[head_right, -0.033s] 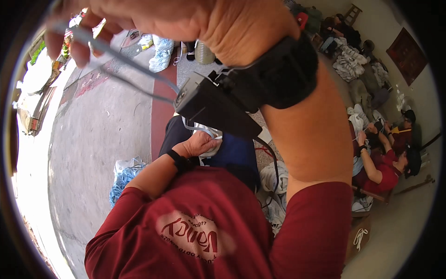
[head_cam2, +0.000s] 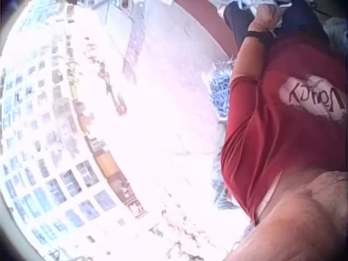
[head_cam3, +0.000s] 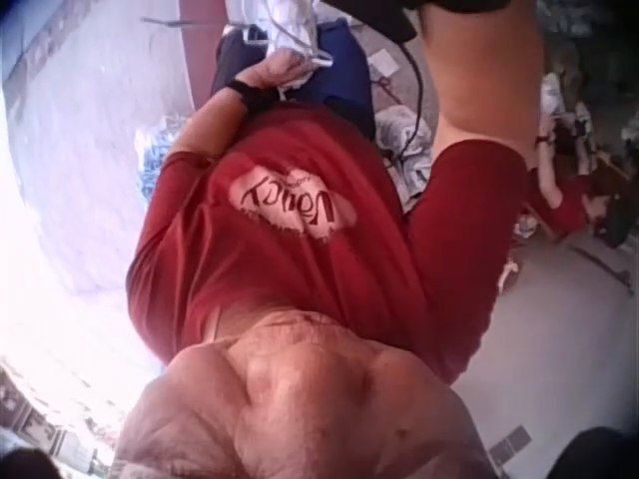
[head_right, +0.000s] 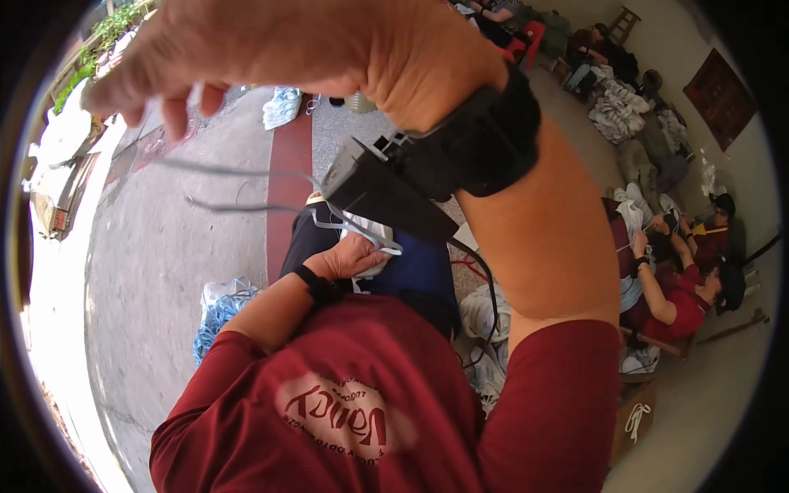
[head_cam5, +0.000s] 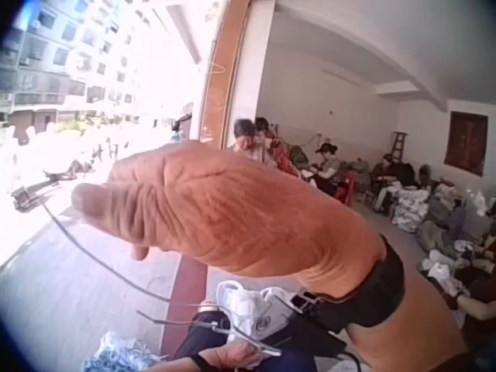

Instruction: Lacing a pair of white sneakers while sitting in a workshop.

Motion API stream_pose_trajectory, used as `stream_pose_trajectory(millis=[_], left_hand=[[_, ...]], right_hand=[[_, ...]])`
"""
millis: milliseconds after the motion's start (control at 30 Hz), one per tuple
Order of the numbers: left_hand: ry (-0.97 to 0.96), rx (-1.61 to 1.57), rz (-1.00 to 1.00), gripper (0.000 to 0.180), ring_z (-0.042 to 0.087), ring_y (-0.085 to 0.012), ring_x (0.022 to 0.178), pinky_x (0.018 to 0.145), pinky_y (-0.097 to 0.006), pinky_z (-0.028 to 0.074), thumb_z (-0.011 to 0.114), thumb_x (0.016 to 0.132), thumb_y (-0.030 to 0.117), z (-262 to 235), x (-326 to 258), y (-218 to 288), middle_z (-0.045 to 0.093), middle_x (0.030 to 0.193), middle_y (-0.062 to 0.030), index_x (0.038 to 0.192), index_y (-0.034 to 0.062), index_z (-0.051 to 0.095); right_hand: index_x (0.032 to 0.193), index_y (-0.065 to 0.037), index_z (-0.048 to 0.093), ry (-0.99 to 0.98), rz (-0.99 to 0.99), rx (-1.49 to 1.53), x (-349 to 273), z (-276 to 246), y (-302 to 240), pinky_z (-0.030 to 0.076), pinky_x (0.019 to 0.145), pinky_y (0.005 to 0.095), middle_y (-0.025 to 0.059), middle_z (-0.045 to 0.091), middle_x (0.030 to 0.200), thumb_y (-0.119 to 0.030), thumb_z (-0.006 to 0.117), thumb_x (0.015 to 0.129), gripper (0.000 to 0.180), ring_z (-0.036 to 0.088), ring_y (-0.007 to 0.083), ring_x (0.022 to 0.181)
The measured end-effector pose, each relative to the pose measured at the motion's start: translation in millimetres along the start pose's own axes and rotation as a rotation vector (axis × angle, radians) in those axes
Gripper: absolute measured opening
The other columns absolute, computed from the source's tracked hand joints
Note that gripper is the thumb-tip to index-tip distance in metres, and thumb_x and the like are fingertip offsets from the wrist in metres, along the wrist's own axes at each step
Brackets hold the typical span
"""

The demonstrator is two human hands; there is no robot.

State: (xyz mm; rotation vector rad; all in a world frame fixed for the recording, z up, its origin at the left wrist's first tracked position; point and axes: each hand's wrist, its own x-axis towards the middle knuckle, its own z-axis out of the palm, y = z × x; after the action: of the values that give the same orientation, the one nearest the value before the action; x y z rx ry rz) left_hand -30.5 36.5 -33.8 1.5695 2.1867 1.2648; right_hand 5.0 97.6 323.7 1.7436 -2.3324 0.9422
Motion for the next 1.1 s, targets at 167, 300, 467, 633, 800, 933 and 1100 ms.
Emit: stream_pose_trajectory(millis=[167, 300, 467, 633, 800, 933, 1100], left_hand=[[-0.022, -0.004, 0.05, 0.037, 0.042, -0.0277, 0.047, 0.047, -0.038, 0.036, 0.056, 0.085, 0.024, -2, -17, -6, 0.042, 0.052, -0.0151, 0.059, -0.0004, 0.05], [-0.092, -0.143, -0.05, 0.033, 0.041, -0.0204, 0.047, 0.045, -0.033, 0.035, 0.056, 0.085, 0.021, -2, -23, -11, 0.044, 0.052, -0.011, 0.061, -0.0007, 0.053], [0.004, -0.327, -0.079, 0.04, 0.037, -0.0249, 0.044, 0.044, -0.035, 0.034, 0.056, 0.086, 0.027, 8, -21, -15, 0.039, 0.048, -0.0116, 0.056, 0.0009, 0.048], [-0.012, -0.383, -0.118, 0.041, 0.037, -0.0255, 0.044, 0.044, -0.035, 0.034, 0.055, 0.086, 0.029, 5, -22, -18, 0.04, 0.049, -0.0125, 0.057, 0.0007, 0.048], [-0.075, -0.332, -0.106, 0.03, 0.046, -0.0229, 0.053, 0.05, -0.032, 0.04, 0.053, 0.088, 0.024, 1, -20, -17, 0.049, 0.059, -0.0116, 0.071, -0.0013, 0.056], [-0.084, -0.365, -0.124, 0.03, 0.046, -0.0235, 0.053, 0.049, -0.032, 0.04, 0.054, 0.088, 0.024, 0, -19, -18, 0.048, 0.058, -0.0119, 0.072, -0.0014, 0.057], [-0.109, -0.328, -0.13, 0.027, 0.047, -0.0246, 0.052, 0.05, -0.033, 0.041, 0.054, 0.087, 0.023, 1, -19, -20, 0.048, 0.058, -0.0123, 0.075, -0.0011, 0.058]], right_hand=[[0.085, -0.003, 0.061, 0.16, 0.673, 0.527, -101, 68, 119, 0.039, 0.058, 0.0201, 0.0016, 0.059, 0.073, -0.026, 0.059, 0.087, 0.023, 0.051, 0.0065, 0.064], [0.071, -0.004, 0.057, 0.561, 1.265, 0.548, -192, 154, 197, 0.036, 0.047, 0.0207, 0.0027, 0.055, 0.06, -0.015, 0.061, 0.081, 0.015, 0.046, 0.0081, 0.049], [0.07, -0.004, 0.056, 0.772, 1.398, 0.573, -223, 224, 250, 0.036, 0.045, 0.021, 0.003, 0.054, 0.059, -0.014, 0.065, 0.076, 0.015, 0.044, 0.0084, 0.046], [0.076, -0.001, 0.059, 1.096, 1.244, 0.707, -214, 245, 266, 0.034, 0.045, 0.021, 0.0008, 0.054, 0.063, -0.005, 0.06, 0.076, 0.004, 0.044, 0.007, 0.05], [0.079, 0.0, 0.059, 1.097, 1.118, 0.986, -226, 237, 255, 0.036, 0.051, 0.0199, 0.0012, 0.055, 0.068, 0.0, 0.056, 0.078, 0.003, 0.047, 0.0078, 0.056], [0.083, 0.0, 0.058, 1.011, 0.99, 1.131, -234, 228, 250, 0.04, 0.058, 0.02, 0.0033, 0.055, 0.071, 0.001, 0.056, 0.08, 0.005, 0.049, 0.01, 0.061], [0.083, 0.001, 0.059, 1.172, 0.983, 1.147, -234, 233, 254, 0.04, 0.057, 0.0209, 0.0041, 0.056, 0.07, 0.002, 0.057, 0.078, 0.005, 0.048, 0.0103, 0.058]])
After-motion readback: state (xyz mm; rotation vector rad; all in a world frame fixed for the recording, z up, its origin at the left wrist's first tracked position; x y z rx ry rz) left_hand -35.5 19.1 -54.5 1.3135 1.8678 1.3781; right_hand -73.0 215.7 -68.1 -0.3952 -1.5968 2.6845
